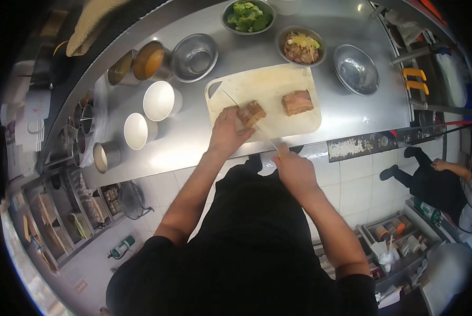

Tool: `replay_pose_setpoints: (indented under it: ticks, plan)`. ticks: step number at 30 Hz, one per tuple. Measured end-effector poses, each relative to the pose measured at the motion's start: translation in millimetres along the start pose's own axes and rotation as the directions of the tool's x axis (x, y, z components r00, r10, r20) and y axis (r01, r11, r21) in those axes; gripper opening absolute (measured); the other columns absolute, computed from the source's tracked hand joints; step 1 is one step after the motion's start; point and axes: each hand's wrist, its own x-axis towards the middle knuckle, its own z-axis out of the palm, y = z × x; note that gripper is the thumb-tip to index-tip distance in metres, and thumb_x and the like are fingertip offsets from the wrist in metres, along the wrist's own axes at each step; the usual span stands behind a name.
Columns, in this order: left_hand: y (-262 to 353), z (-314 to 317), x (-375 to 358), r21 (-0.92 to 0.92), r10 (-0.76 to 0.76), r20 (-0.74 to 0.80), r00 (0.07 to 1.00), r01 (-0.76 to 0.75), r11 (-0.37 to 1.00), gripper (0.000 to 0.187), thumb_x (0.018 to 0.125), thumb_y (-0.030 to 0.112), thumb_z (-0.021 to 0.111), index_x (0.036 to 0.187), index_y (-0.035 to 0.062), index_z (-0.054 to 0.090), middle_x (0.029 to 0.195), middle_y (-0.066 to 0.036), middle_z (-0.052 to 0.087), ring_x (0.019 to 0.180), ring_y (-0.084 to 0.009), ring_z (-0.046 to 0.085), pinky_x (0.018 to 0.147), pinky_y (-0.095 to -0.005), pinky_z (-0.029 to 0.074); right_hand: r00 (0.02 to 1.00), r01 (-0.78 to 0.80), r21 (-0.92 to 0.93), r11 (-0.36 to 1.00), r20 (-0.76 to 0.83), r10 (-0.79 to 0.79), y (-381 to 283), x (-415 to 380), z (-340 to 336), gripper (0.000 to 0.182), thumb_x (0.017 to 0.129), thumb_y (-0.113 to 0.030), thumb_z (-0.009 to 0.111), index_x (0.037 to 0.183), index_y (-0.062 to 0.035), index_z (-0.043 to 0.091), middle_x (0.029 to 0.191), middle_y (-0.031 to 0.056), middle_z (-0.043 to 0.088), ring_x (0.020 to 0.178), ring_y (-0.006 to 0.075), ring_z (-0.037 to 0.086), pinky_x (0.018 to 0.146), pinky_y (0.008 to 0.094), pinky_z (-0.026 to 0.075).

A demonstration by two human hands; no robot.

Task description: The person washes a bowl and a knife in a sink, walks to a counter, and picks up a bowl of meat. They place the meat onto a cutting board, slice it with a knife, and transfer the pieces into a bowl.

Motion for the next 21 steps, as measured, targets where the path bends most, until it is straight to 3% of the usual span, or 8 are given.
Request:
replay_pose_setpoints:
  ticks: [8,14,21]
  plan:
    - [-12,5,2,0.019,0.046,0.009,0.999,-0.046,0.999,0.053,0.076,0.021,0.084,0.116,0.0031,0.053,0.111,-0.017,0.062,0.107,-0.0388,0.06,0.092,-0.0485,0.05,0.999,-0.015,-0.071,0.997,0.036,0.018,-5,-13,-2,0.028,0.101,-0.029,0.058,0.106,-0.003,0.049,0.079,0.0201,0.07,0.071,0.0403,0.071,0.063,0.0495,0.057]
    - [-13,10,0,0.023,0.019,0.016,1.0,-0.019,1.0,0.05,0.078,0.021,0.082,0.116,0.0042,0.053,0.111,-0.017,0.062,0.107,-0.039,0.061,0.091,-0.049,0.051,0.999,-0.013,0.048,0.999,-0.039,0.015,5,51,59,0.029,0.101,-0.027,0.059,0.11,-0.0021,0.048,0.079,0.0195,0.069,0.079,0.0446,0.069,0.07,0.0531,0.055]
    - [-6,8,2,0.005,-0.053,0.037,0.998,0.053,0.999,0.057,0.076,0.021,0.082,0.121,0.0041,0.053,0.116,-0.018,0.06,0.112,-0.0398,0.059,0.095,-0.0489,0.05,0.999,0.009,0.084,0.996,-0.05,-0.005,3,49,42,0.03,0.101,-0.029,0.059,0.108,-0.0022,0.049,0.082,0.0222,0.069,0.081,0.0447,0.069,0.072,0.0554,0.054]
